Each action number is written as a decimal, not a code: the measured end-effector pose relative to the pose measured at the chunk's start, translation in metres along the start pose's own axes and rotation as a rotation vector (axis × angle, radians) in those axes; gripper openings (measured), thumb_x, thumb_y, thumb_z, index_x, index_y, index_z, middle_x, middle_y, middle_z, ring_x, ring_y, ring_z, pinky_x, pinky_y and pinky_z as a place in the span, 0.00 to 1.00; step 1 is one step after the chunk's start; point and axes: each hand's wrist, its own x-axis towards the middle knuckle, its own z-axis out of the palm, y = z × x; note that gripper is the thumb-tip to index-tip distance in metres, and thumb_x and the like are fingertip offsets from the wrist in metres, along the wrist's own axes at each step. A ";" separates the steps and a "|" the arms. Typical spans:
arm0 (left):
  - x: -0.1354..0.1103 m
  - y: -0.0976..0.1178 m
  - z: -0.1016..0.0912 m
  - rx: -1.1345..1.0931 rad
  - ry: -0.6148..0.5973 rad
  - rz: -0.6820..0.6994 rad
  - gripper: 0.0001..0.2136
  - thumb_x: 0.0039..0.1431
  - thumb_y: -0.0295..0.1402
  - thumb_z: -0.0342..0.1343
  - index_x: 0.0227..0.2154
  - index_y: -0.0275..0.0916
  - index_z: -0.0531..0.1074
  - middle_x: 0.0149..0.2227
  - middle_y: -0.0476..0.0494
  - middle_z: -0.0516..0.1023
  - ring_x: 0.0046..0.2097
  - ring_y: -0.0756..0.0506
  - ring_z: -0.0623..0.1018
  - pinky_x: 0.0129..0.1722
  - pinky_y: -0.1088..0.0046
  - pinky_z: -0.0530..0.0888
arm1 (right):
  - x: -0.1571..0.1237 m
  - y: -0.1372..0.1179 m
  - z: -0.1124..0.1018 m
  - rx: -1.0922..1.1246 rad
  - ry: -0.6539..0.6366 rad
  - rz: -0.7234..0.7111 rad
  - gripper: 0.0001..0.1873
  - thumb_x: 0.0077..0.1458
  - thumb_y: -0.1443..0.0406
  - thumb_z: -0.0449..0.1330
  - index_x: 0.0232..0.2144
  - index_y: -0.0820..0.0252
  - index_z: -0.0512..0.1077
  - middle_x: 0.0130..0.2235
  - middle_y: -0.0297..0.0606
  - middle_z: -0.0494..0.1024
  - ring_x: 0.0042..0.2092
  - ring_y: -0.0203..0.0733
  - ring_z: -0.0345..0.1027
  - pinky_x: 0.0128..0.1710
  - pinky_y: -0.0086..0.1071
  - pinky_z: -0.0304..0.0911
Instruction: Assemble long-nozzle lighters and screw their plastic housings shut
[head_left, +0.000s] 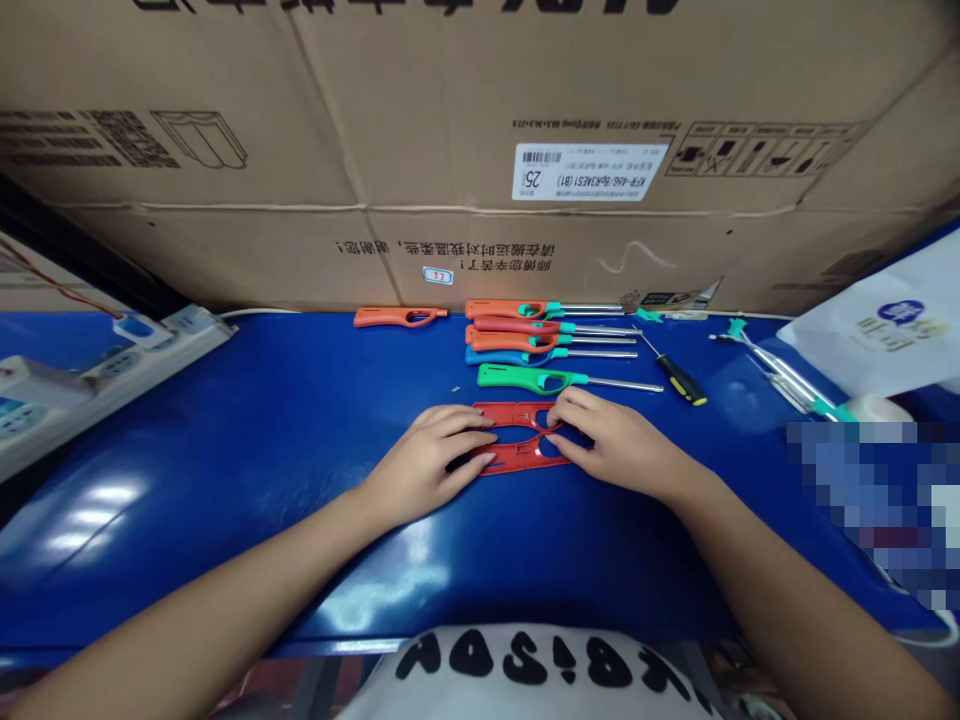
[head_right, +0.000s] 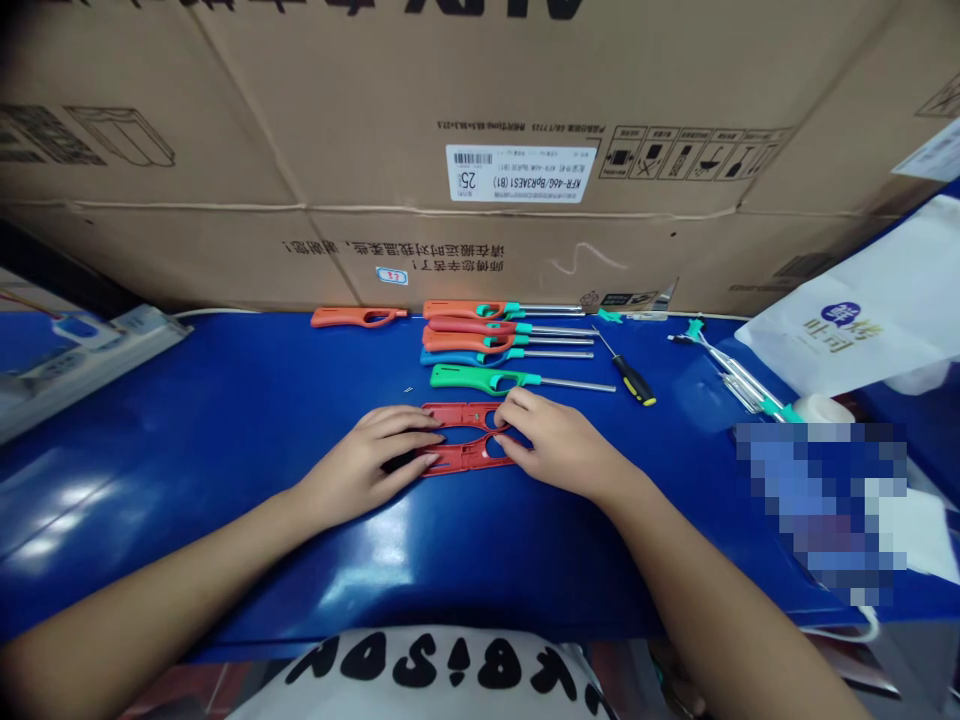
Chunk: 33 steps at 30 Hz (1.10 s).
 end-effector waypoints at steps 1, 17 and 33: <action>0.000 0.000 0.000 0.002 -0.001 0.005 0.09 0.68 0.33 0.56 0.48 0.42 0.78 0.51 0.41 0.80 0.55 0.40 0.76 0.56 0.56 0.72 | 0.000 0.000 0.000 0.001 0.002 -0.003 0.06 0.64 0.66 0.56 0.44 0.53 0.69 0.45 0.35 0.73 0.42 0.39 0.71 0.41 0.33 0.66; -0.002 0.015 -0.005 -0.022 -0.138 0.089 0.17 0.69 0.34 0.54 0.59 0.43 0.69 0.56 0.39 0.75 0.58 0.40 0.72 0.60 0.55 0.68 | -0.010 0.041 -0.053 -0.233 0.325 0.300 0.11 0.64 0.59 0.54 0.31 0.56 0.73 0.40 0.40 0.77 0.36 0.43 0.70 0.34 0.34 0.61; -0.006 0.015 -0.004 -0.034 -0.178 0.104 0.17 0.69 0.28 0.51 0.59 0.43 0.68 0.54 0.40 0.76 0.55 0.41 0.73 0.57 0.57 0.69 | -0.079 0.164 -0.091 -0.206 0.526 1.292 0.09 0.44 0.73 0.60 0.22 0.55 0.64 0.25 0.41 0.67 0.33 0.49 0.64 0.35 0.41 0.57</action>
